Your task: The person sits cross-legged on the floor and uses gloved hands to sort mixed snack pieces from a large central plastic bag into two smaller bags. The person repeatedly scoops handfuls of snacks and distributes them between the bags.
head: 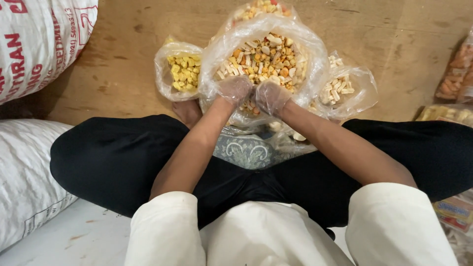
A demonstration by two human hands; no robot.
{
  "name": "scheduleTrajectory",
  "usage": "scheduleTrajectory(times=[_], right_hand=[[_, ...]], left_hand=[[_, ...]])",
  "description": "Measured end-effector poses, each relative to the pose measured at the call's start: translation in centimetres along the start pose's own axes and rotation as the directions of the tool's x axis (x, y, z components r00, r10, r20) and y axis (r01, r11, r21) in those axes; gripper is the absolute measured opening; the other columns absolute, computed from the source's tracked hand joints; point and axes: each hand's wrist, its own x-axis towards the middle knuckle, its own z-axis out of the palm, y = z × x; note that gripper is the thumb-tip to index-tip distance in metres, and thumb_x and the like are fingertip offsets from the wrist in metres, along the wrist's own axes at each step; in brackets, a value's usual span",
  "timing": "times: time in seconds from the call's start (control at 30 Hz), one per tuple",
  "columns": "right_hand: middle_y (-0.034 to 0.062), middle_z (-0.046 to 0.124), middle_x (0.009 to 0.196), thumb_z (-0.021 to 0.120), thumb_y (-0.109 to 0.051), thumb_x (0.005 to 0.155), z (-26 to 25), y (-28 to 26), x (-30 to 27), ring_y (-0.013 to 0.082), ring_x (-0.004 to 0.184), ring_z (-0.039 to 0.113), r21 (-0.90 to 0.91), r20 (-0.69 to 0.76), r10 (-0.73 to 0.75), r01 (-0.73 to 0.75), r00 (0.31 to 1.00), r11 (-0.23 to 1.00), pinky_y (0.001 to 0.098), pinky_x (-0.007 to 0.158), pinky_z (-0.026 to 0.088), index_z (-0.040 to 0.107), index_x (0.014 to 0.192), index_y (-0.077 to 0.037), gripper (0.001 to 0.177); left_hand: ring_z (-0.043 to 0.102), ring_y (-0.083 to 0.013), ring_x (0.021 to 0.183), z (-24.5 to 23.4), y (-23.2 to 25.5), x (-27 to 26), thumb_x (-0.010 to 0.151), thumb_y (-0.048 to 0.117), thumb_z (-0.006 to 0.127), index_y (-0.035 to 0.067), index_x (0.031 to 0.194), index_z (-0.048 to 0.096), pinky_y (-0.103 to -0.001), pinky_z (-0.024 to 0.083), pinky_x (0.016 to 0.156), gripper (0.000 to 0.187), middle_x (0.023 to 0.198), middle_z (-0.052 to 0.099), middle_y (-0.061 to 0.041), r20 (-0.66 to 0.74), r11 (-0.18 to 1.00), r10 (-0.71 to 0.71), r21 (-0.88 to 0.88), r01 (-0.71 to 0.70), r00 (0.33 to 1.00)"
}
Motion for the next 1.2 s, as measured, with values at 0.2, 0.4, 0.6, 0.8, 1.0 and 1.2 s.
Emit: scheduleTrajectory(times=[0.2, 0.4, 0.6, 0.8, 1.0, 1.2], right_hand=[[0.0057, 0.065, 0.082, 0.055, -0.029, 0.098, 0.0, -0.9, 0.1, 0.0264, 0.075, 0.069, 0.029, 0.001, 0.009, -0.009, 1.0, 1.0, 0.0381, 0.059, 0.058, 0.069, 0.092, -0.016, 0.02], [0.006, 0.065, 0.084, 0.056, -0.031, 0.097, 0.1, -1.4, 0.1, 0.0271, 0.077, 0.069, 0.058, 0.004, 0.026, -0.026, 1.0, 0.998, 0.0388, 0.06, 0.058, 0.068, 0.092, -0.017, 0.019], [0.0062, 0.065, 0.086, 0.057, -0.032, 0.096, -0.2, -1.1, 0.4, 0.0278, 0.079, 0.069, 0.085, 0.0, 0.044, -0.044, 0.999, 0.995, 0.0396, 0.062, 0.058, 0.068, 0.092, -0.017, 0.019], [0.0065, 0.065, 0.088, 0.058, -0.034, 0.095, -0.8, -0.6, 0.9, 0.0285, 0.08, 0.069, 0.111, -0.009, 0.072, -0.07, 0.997, 0.991, 0.0403, 0.063, 0.059, 0.068, 0.093, -0.017, 0.02], [0.0067, 0.064, 0.09, 0.059, -0.035, 0.094, -1.2, 0.4, 0.2, 0.0292, 0.082, 0.069, 0.138, -0.018, 0.101, -0.098, 0.995, 0.986, 0.041, 0.064, 0.059, 0.068, 0.093, -0.017, 0.02], [0.007, 0.064, 0.092, 0.059, -0.036, 0.093, -2.0, 1.8, 0.0, 0.0299, 0.084, 0.069, 0.166, -0.035, 0.132, -0.125, 0.991, 0.978, 0.0418, 0.066, 0.059, 0.067, 0.094, -0.017, 0.021]], left_hand=[[0.074, -0.0335, 0.105, 1.2, 1.4, -2.1, 0.101, 0.022, 0.046, 0.008, 0.118, 0.07, -0.053, 0.06, 0.086, 0.033, 0.1, 0.077, -0.013, 0.005, 0.998, -0.048, -0.026, 0.049, 0.999], [0.074, -0.0336, 0.107, -0.4, 0.4, -2.5, 0.101, 0.022, 0.046, 0.009, 0.118, 0.071, -0.053, 0.06, 0.087, 0.033, 0.101, 0.077, -0.013, 0.013, 0.998, -0.054, -0.045, 0.054, 0.998], [0.073, -0.0337, 0.108, -1.3, 0.5, -2.0, 0.101, 0.023, 0.045, 0.009, 0.118, 0.071, -0.053, 0.06, 0.089, 0.033, 0.102, 0.078, -0.013, 0.017, 0.996, -0.058, -0.059, 0.059, 0.998], [0.073, -0.0338, 0.109, -1.8, 0.6, -1.9, 0.101, 0.023, 0.045, 0.01, 0.118, 0.071, -0.053, 0.059, 0.09, 0.034, 0.103, 0.078, -0.012, 0.018, 0.996, -0.054, -0.068, 0.055, 0.998], [0.073, -0.0338, 0.11, 2.2, -1.7, -3.4, 0.1, 0.024, 0.045, 0.01, 0.117, 0.072, -0.053, 0.059, 0.091, 0.034, 0.104, 0.078, -0.012, 0.018, 0.996, -0.047, -0.076, 0.048, 0.999], [0.071, -0.0335, 0.113, -1.1, -1.2, 1.1, 0.089, 0.018, 0.053, 0.012, 0.101, 0.075, -0.057, 0.056, 0.093, 0.026, 0.105, 0.077, -0.011, 0.092, 0.972, -0.064, -0.22, 0.083, 0.994]])
